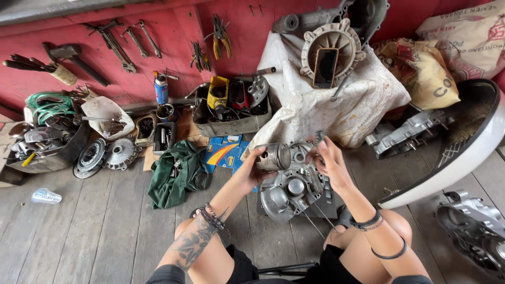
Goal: The person sits on the floor and uses a small metal tool to scrape and clean the interior and exterior surfaces of a cylindrical engine piston. The person rotates the piston to access different areas and continues the scraping motion throughout the clip.
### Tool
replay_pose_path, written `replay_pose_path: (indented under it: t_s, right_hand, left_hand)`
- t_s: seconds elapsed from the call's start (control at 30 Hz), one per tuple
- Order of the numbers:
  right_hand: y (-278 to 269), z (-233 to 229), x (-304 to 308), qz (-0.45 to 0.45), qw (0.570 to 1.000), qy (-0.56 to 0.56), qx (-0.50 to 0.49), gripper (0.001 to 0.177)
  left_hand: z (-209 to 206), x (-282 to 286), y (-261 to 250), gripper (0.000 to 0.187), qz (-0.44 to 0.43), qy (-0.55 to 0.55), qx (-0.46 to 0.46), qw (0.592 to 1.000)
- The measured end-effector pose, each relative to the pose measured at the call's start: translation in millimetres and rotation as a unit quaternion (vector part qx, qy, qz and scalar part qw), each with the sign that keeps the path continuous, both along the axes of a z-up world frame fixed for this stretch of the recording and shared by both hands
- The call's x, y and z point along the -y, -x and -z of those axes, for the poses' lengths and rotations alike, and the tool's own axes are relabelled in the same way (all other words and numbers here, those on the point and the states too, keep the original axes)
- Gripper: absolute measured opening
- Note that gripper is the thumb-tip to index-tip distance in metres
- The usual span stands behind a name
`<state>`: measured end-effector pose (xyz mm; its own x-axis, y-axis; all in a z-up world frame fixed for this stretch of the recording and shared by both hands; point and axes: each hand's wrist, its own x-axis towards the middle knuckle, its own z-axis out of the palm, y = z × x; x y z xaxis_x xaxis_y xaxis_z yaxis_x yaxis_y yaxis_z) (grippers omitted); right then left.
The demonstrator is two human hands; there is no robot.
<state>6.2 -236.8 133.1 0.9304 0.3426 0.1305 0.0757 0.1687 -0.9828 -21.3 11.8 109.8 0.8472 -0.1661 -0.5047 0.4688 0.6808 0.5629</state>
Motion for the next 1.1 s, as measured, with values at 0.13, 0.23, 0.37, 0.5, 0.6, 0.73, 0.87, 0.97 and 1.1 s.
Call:
replay_pose_path:
  t_s: [0.13,0.23,0.37,0.5,0.6,0.73,0.87,0.97,1.1]
  right_hand:
    - [6,-9,-3,-0.008,1.000,0.026,0.006,0.044]
    - [9,0,-5,-0.041,0.995,0.094,0.012,0.048]
    - [14,-7,-3,-0.056,0.981,0.179,0.056,0.044]
    - [8,-17,-4,-0.083,0.951,0.279,0.107,0.034]
    - [-6,-15,-8,-0.099,0.915,0.351,0.170,0.032]
    - [-28,10,-14,-0.078,0.920,0.331,0.193,0.030]
    - [-49,49,-15,-0.070,0.939,0.289,0.176,0.030]
    - [-66,68,-7,-0.050,0.945,0.269,0.177,0.031]
    - [-58,40,1,0.003,0.959,0.235,0.161,0.037]
  left_hand:
    - [14,-4,-3,0.068,-0.059,0.065,-0.028,0.996]
    - [20,-10,4,0.065,-0.060,0.097,-0.041,0.993]
    - [21,-15,5,0.058,-0.039,0.078,-0.034,0.996]
    - [46,-15,-4,0.059,-0.014,0.059,-0.027,0.998]
    - [56,-18,-7,0.059,0.000,0.044,-0.035,0.998]
    - [62,-11,-11,0.057,0.020,0.025,-0.040,0.999]
    - [69,-6,-27,0.061,0.053,-0.008,-0.057,0.997]
    - [94,2,-73,0.067,0.079,-0.025,-0.031,0.996]
    - [29,39,-103,0.102,0.070,0.001,0.046,0.997]
